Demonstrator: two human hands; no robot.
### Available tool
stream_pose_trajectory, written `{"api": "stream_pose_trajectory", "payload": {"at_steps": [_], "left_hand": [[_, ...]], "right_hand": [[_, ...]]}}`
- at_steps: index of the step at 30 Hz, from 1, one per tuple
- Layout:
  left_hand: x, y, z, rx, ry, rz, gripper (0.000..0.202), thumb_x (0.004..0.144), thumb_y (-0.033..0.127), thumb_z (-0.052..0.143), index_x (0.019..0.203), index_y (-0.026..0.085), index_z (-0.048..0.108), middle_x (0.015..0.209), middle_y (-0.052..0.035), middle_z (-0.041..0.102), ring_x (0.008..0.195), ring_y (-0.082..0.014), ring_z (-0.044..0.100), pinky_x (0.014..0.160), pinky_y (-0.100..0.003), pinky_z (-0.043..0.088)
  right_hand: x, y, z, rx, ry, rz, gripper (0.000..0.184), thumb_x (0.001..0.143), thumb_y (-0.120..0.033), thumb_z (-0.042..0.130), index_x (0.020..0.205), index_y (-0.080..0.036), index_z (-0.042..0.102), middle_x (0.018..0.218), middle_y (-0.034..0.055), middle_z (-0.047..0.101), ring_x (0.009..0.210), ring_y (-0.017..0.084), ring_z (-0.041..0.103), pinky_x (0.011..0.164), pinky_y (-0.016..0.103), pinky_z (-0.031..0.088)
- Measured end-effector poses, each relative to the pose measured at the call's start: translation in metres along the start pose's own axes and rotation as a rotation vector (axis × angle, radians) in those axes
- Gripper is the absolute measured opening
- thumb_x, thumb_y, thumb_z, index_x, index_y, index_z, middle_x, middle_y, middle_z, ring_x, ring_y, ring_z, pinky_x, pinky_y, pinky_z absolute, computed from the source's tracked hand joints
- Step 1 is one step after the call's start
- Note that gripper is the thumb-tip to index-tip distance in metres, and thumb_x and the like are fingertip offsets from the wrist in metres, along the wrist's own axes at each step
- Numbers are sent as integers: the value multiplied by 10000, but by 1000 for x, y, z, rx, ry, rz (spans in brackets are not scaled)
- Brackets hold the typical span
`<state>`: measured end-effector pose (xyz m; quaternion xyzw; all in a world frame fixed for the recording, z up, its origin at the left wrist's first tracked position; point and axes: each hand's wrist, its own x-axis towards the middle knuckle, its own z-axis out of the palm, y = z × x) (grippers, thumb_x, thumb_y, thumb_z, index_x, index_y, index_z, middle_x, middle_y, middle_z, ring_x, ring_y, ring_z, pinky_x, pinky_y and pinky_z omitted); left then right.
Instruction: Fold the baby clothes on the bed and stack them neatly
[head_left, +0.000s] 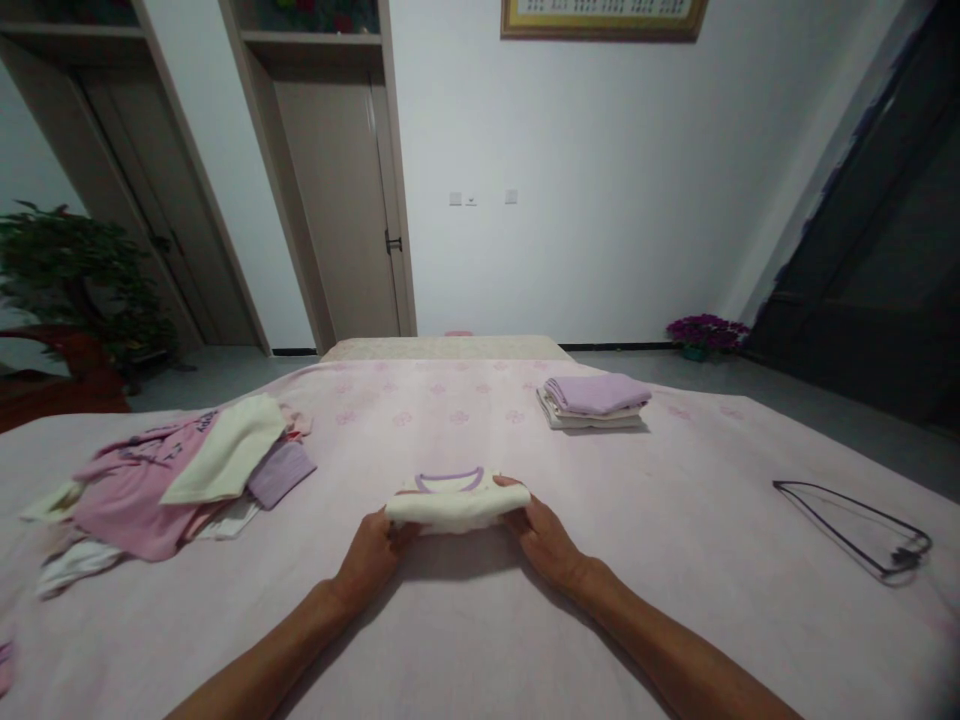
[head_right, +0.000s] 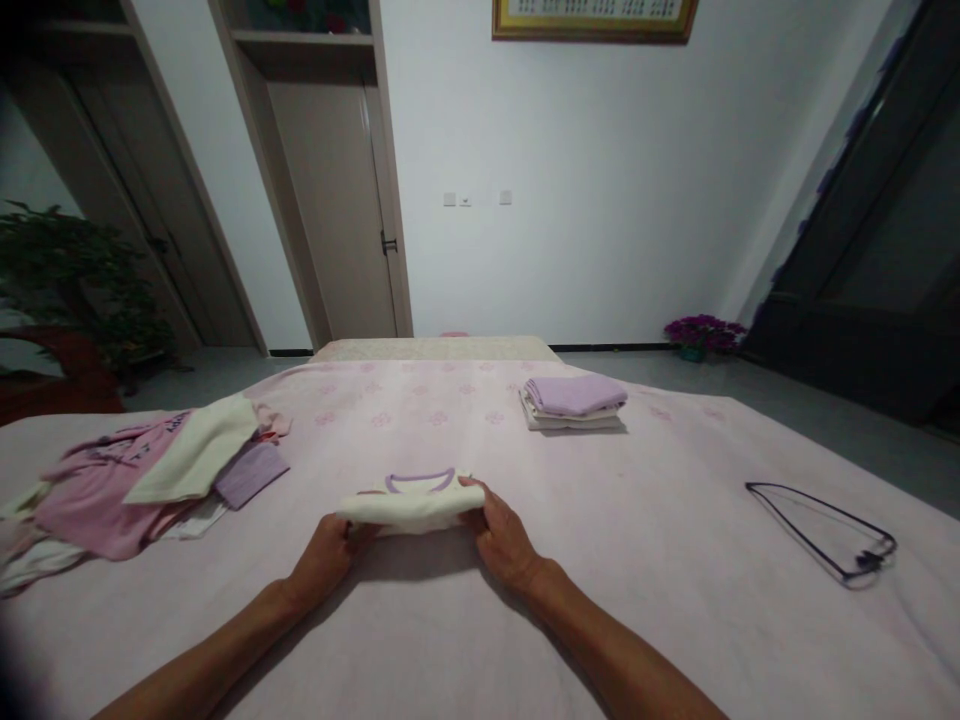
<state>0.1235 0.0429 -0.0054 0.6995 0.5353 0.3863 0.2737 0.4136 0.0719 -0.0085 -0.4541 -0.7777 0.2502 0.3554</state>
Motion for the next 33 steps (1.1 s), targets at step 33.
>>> {"api": "stream_pose_trajectory", "payload": {"at_steps": [33], "left_hand": [[65,4,37,754,-63,86,507,1013,379,335,1443,144,462,1549,-189,389,1454,-348,315,1147,-561,279]], "right_hand": [[78,-21,44,-603,-198,-55,586,1022,-477,285,1497,-155,405,1570,115,372,1480,263,247,1204,483,145]]}}
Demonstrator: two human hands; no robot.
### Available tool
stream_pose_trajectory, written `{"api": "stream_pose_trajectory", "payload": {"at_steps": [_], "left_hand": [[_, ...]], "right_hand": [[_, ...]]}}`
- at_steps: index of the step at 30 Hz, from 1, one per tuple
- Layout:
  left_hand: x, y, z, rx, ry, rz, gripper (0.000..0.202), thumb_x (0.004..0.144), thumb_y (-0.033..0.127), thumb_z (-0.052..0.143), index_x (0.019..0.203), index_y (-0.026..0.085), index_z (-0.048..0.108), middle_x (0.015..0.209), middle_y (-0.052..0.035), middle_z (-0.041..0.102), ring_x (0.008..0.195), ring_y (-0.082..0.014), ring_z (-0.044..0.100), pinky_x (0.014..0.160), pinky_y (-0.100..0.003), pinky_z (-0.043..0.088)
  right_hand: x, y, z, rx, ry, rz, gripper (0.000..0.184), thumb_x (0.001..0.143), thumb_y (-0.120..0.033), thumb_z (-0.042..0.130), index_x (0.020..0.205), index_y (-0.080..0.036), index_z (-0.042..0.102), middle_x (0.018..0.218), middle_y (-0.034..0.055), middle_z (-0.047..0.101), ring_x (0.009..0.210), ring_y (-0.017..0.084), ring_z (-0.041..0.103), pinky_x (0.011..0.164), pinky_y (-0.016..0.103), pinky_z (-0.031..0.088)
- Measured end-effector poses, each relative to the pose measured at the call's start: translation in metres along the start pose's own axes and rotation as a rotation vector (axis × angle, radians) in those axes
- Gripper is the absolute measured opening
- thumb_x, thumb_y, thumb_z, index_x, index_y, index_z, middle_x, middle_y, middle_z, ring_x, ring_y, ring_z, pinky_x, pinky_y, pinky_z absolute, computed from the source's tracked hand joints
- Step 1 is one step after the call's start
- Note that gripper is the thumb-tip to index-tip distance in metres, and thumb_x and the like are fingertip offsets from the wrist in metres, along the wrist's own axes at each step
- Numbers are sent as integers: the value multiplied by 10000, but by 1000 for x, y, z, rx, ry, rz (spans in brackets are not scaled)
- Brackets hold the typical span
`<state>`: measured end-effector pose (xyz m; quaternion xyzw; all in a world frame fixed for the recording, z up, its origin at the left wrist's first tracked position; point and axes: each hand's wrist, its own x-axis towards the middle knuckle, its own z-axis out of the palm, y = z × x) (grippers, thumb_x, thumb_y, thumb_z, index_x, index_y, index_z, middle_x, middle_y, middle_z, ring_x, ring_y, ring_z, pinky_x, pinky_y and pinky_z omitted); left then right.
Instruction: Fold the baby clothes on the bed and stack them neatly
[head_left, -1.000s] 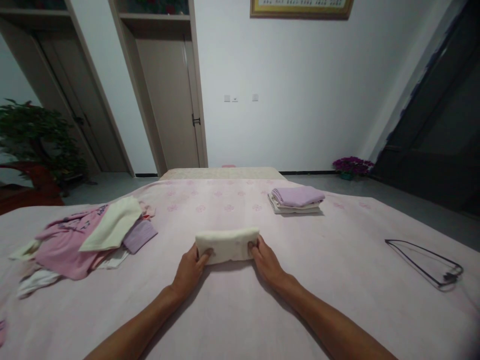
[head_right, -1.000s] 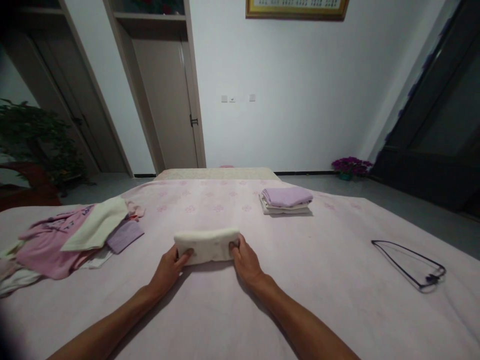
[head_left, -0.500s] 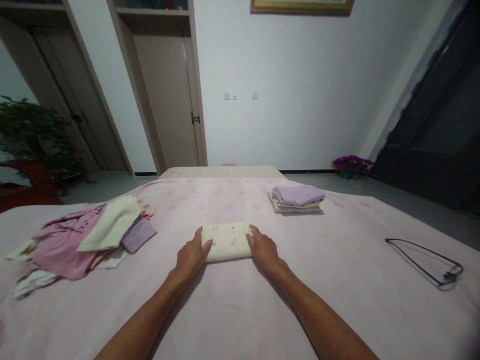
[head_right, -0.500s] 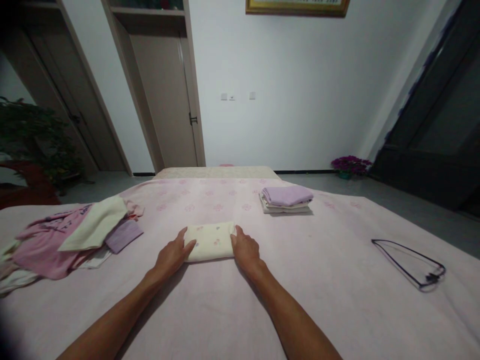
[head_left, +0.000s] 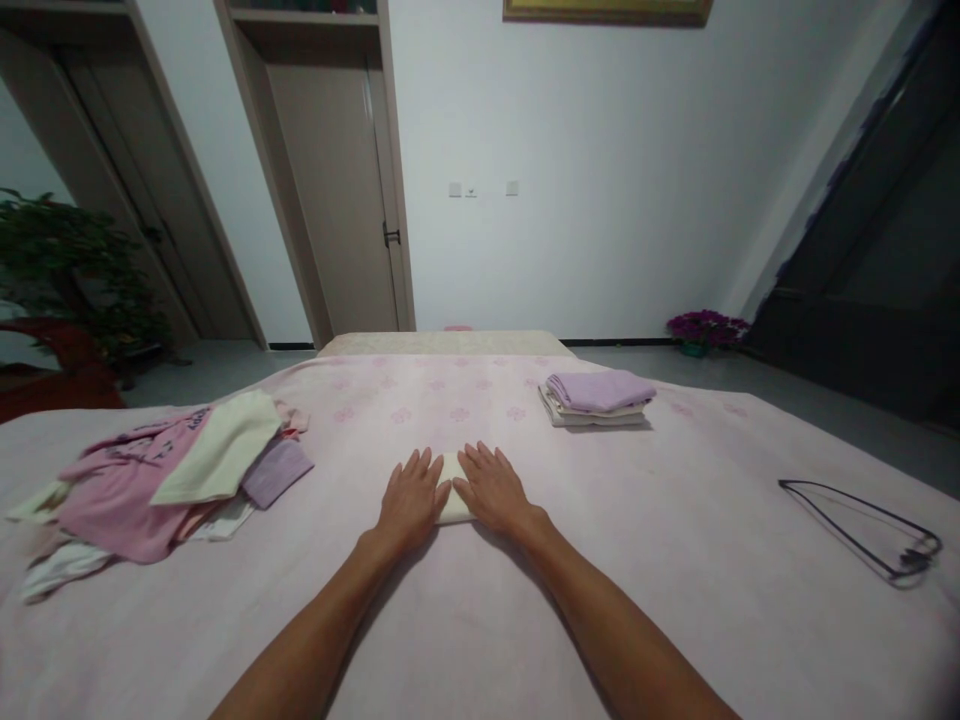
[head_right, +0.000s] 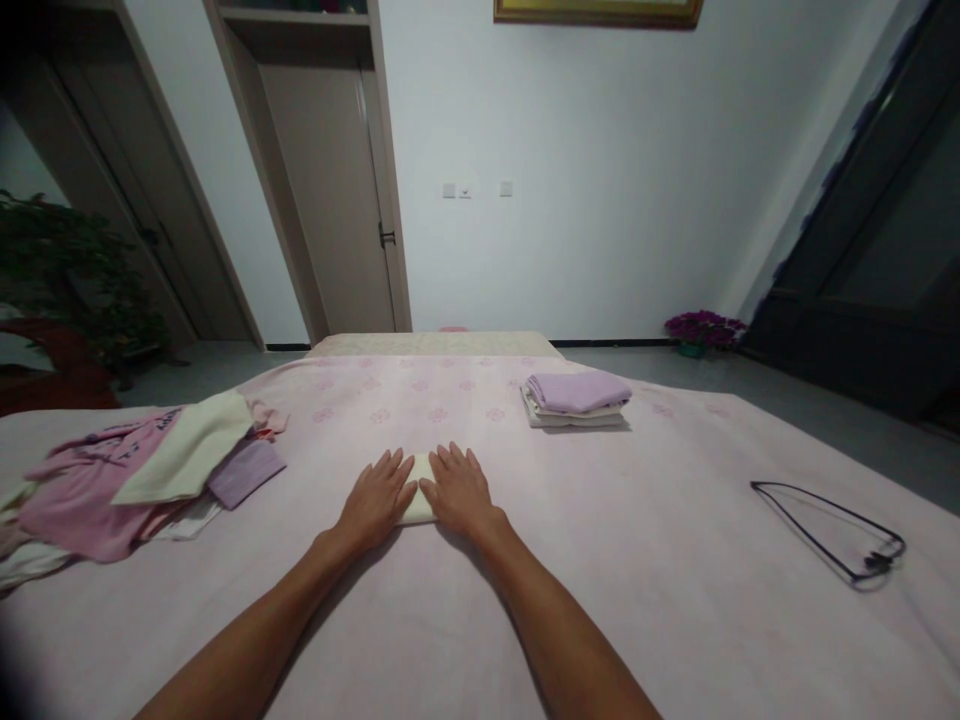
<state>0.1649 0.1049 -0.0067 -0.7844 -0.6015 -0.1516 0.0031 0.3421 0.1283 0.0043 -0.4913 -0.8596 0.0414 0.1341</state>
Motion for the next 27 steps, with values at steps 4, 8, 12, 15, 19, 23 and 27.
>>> {"api": "stream_pose_trajectory", "payload": {"at_steps": [4,8,12,15,19,23,27], "left_hand": [[-5,-8,0,-18,-43,-38,563,1007,437,349,1480,139,415,1579,-200,325,1468,-369,274,1137,-562,294],[-12,-15,1,-51,-64,-87,587,1015,452,308,1513,146,360,1606,-187,266,1483,-338,250,1158,-547,260],[-22,-33,6,-140,-83,-149,587,1019,423,284,1541,155,296,1608,-135,290,1495,-283,236,1198,-497,200],[-28,-53,2,-218,24,-279,548,1023,386,243,1491,140,387,1547,-124,419,1441,-231,361,1175,-382,281],[-35,-73,-16,-214,160,-426,534,1021,305,152,1310,132,567,1339,-153,607,1250,-226,547,1048,-361,413],[-41,-69,-30,-147,113,-413,347,963,378,398,1086,222,683,1058,-123,703,1053,-270,612,919,-386,441],[-38,-50,-32,-106,33,-435,464,929,560,398,932,225,719,963,-142,701,914,-287,635,801,-370,428]], "right_hand": [[1,12,4,27,-55,19,619,1012,-500,287,1524,-159,358,1604,111,301,1503,257,177,1205,492,118],[1,23,-2,70,-125,65,628,1018,-496,230,1559,-181,281,1636,81,213,1520,233,95,1207,478,101],[-9,46,1,99,-141,163,623,1023,-479,181,1576,-195,231,1645,47,179,1518,222,113,1212,455,96],[-23,70,6,110,-48,242,599,1023,-422,191,1546,-160,321,1609,66,292,1501,225,197,1215,430,120],[-38,95,6,178,159,408,559,1014,-345,192,1435,-155,506,1482,91,504,1405,202,401,1179,371,254],[-46,96,1,185,229,458,481,998,-318,276,1293,-190,634,1352,91,621,1279,205,524,1118,358,333],[-51,80,-6,153,224,452,392,991,-356,369,1114,-222,716,1241,91,673,1174,226,557,1039,361,368]]}}
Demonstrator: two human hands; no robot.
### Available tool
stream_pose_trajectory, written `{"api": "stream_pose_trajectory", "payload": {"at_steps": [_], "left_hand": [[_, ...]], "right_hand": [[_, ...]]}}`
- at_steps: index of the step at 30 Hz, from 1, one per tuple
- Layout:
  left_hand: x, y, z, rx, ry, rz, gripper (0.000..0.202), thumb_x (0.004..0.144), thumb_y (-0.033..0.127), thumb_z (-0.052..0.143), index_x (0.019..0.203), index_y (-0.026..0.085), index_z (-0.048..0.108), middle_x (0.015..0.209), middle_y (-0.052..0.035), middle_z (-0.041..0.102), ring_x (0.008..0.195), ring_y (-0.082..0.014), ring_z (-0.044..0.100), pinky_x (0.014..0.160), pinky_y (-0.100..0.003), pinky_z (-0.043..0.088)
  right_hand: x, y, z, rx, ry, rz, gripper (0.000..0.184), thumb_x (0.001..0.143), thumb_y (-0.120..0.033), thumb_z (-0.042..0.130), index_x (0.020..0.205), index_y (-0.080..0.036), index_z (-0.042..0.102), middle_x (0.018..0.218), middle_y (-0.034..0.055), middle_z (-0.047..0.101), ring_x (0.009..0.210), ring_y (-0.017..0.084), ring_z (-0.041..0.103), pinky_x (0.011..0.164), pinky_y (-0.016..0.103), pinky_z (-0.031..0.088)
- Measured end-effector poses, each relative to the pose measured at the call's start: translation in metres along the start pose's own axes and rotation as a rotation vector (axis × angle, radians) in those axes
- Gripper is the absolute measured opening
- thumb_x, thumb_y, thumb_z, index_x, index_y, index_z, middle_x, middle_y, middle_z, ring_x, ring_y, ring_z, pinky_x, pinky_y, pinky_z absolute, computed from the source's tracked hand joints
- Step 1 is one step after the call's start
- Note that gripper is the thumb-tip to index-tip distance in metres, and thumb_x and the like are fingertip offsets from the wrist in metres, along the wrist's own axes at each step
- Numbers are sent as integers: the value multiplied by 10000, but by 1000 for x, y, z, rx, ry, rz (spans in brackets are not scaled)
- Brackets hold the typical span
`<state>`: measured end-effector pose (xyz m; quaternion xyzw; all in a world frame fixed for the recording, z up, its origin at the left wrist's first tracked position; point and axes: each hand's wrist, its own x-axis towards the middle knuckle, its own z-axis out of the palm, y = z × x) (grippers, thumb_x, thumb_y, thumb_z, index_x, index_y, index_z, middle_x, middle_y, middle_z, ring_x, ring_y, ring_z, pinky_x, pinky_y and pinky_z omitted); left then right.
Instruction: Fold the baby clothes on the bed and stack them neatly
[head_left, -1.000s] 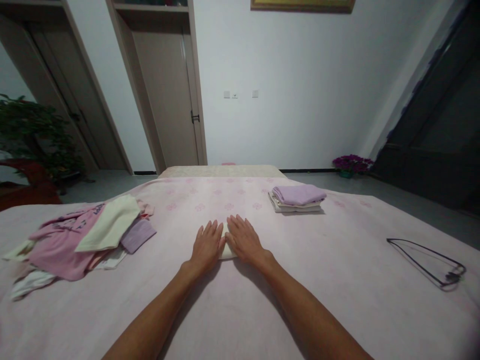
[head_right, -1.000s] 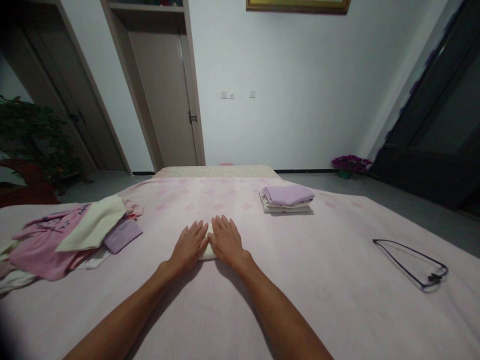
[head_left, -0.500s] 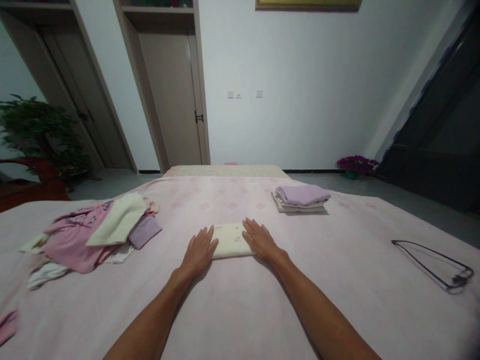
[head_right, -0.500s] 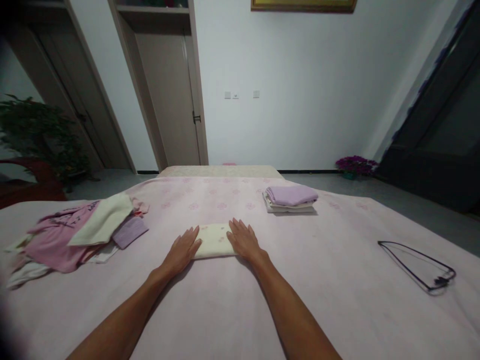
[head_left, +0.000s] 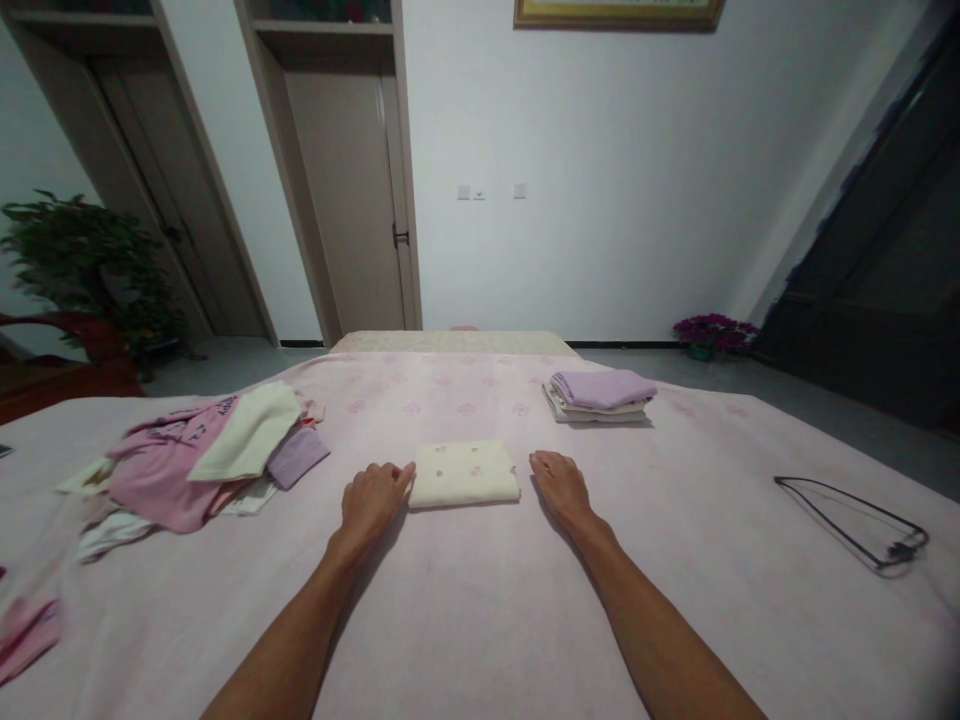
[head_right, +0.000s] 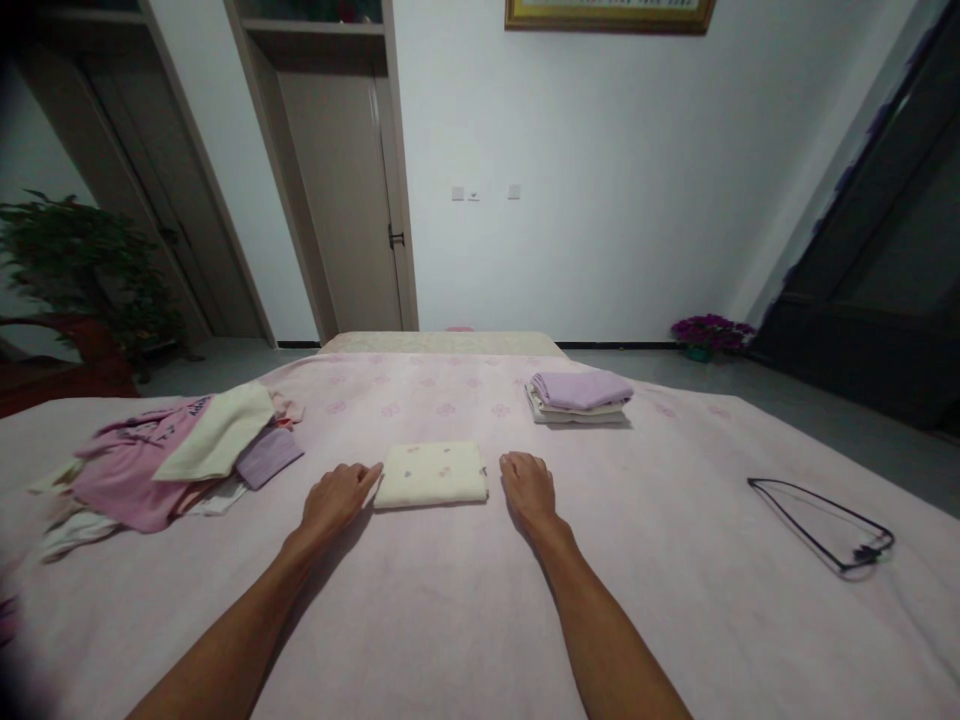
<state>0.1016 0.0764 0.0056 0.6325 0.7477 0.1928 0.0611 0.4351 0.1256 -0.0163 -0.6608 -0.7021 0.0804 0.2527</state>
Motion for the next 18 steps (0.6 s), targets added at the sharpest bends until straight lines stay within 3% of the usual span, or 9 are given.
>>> {"api": "stream_pose_trajectory", "payload": {"at_steps": [3,7,10,13,16,18], "left_hand": [[1,12,4,-105,-52,-40,493,845,643,476,817,206,702,934,-146,699,901,-304,636,748,-343,403],[9,13,13,-353,-109,-88,374,721,570,631,673,199,617,742,-92,673,750,-264,624,648,-303,368],[15,9,22,-482,-149,-81,312,687,496,652,670,193,580,655,-58,638,627,-217,586,574,-282,356],[17,8,26,-647,-180,-55,270,664,433,645,711,186,546,650,-45,625,591,-188,574,544,-268,387],[14,14,19,-786,-191,3,269,659,392,642,796,188,533,731,-29,643,647,-168,599,594,-259,440],[12,17,9,-866,-147,77,272,662,367,666,824,195,532,765,-4,632,678,-149,596,625,-244,443]], "right_hand": [[-6,-16,-6,-69,-33,-25,443,986,-481,380,986,-232,746,1102,109,689,1061,243,571,948,365,393],[-3,-35,-12,-64,-108,10,471,911,-586,461,968,-212,742,1068,133,658,1036,267,568,856,354,402],[5,-40,-9,128,-210,98,338,776,-482,641,891,-172,713,1017,136,663,945,263,605,749,320,409],[10,-39,-2,325,-301,143,234,679,-335,697,817,-150,659,818,96,670,744,222,619,613,281,393],[7,-38,4,472,-332,128,305,698,-278,648,973,-152,613,793,56,679,643,162,600,548,241,396],[4,-39,4,713,-319,102,446,698,-267,636,1127,-177,555,861,44,698,646,147,603,560,236,431]]}}
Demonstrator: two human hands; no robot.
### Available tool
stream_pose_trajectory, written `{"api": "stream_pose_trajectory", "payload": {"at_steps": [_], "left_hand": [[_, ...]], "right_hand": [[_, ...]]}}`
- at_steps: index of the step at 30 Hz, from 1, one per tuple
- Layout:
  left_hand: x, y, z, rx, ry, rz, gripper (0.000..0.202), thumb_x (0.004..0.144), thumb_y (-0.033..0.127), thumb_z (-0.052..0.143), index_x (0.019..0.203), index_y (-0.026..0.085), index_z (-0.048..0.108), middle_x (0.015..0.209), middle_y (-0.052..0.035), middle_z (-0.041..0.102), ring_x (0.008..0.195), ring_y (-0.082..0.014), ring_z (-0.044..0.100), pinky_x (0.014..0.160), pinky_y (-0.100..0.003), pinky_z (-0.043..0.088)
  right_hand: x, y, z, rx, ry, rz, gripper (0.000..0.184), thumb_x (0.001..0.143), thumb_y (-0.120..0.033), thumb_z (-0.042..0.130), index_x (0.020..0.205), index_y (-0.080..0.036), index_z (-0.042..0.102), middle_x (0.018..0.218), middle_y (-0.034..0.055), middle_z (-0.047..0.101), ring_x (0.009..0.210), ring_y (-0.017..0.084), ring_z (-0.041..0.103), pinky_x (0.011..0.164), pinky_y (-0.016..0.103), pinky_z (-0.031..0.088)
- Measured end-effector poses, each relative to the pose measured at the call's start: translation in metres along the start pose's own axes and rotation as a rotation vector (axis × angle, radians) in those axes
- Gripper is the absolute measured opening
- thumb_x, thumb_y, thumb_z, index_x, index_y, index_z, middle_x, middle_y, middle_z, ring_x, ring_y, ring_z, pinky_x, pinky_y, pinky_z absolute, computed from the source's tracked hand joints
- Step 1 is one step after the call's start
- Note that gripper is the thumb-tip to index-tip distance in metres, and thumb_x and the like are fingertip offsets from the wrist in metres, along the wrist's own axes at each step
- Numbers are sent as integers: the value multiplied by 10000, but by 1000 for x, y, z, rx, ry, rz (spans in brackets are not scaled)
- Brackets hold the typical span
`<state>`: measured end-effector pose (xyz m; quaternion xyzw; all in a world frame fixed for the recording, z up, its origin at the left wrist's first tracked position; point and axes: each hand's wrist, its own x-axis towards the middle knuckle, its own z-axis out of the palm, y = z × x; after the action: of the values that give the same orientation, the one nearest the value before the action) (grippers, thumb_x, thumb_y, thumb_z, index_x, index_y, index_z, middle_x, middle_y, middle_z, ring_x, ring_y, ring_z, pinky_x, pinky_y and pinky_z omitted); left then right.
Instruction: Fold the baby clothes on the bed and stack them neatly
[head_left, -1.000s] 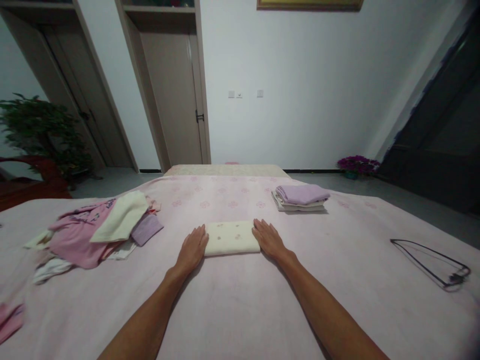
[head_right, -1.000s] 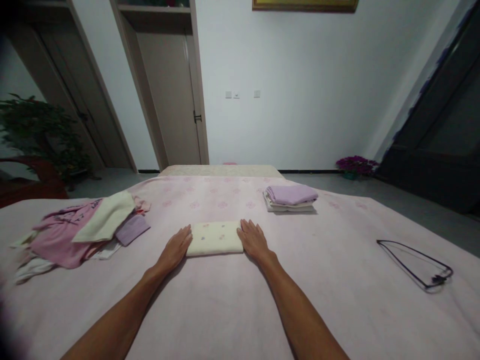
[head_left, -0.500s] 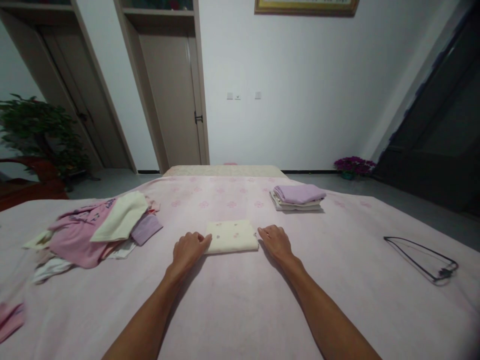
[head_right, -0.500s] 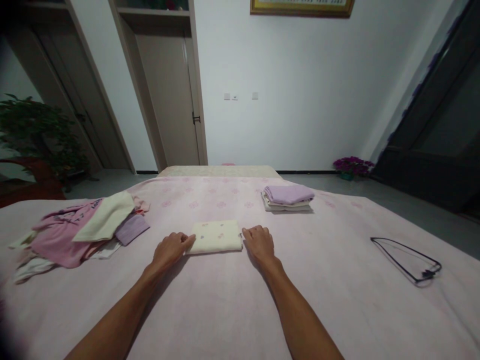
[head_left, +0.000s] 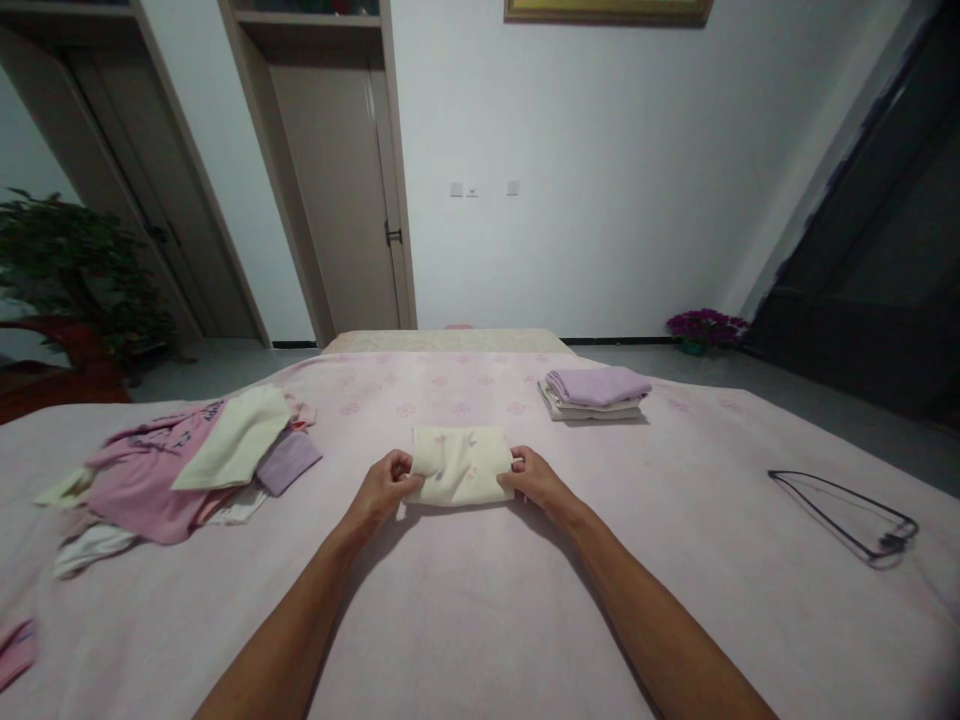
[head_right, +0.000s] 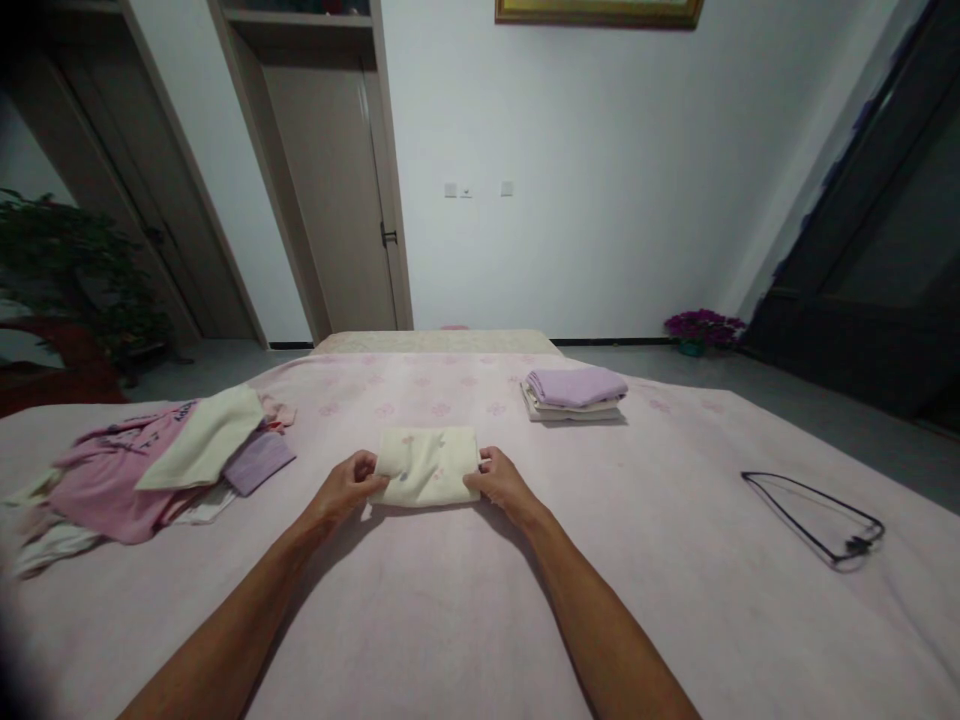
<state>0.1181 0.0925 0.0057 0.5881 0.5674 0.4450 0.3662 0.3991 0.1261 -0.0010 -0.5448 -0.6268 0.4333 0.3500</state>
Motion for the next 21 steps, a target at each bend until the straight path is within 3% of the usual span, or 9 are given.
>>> {"api": "stream_pose_trajectory", "payload": {"at_steps": [3,5,7,10,12,16,18,21], "left_hand": [[-2,13,-11,-57,86,189,255,697,349,698,841,201,547,791,9,627,696,-142,589,645,-242,448],[-3,14,-20,-18,139,317,202,733,321,673,858,206,563,914,-23,675,814,-175,627,729,-278,481],[-4,8,-28,83,126,416,110,749,262,613,839,207,582,1081,-61,690,994,-222,629,841,-331,490],[-9,-3,-34,257,83,402,119,712,174,514,774,210,608,1163,-71,679,1102,-247,604,883,-351,493],[-13,-4,-31,333,96,353,195,690,132,469,776,215,623,1156,-63,680,1102,-232,608,898,-343,499],[-23,17,-9,417,21,452,222,793,149,484,894,228,665,1201,-62,664,1179,-219,575,1038,-374,445],[-28,31,9,471,-94,543,216,833,209,553,1002,240,683,1259,-67,642,1241,-235,533,1077,-393,414],[-32,45,40,595,-215,613,368,798,220,653,1165,251,657,1307,-87,613,1240,-267,523,1056,-412,415]], "right_hand": [[-3,-3,-5,277,75,-195,647,647,-265,692,1265,-222,505,957,37,705,749,167,630,638,268,488],[-5,-2,-12,194,158,-333,653,646,-250,703,1281,-232,548,1023,45,701,857,188,637,692,280,501],[-7,4,-19,8,163,-417,537,683,-210,666,1218,-237,633,1072,50,704,924,196,636,742,293,507],[-12,23,-27,-182,94,-398,364,741,-157,583,1074,-222,715,1043,47,726,901,181,655,820,321,514],[-16,33,-30,-225,137,-338,297,771,-154,550,1002,-202,731,1006,48,735,901,176,664,864,324,510],[-27,34,-32,-284,251,-198,259,799,-183,556,982,-191,739,1002,52,748,923,178,670,867,293,493],[-33,27,-31,-362,216,-101,244,805,-197,569,970,-203,749,983,46,757,896,179,676,824,278,485],[-41,16,-30,-482,149,-31,215,812,-236,582,924,-232,766,964,27,765,878,177,678,763,258,457]]}}
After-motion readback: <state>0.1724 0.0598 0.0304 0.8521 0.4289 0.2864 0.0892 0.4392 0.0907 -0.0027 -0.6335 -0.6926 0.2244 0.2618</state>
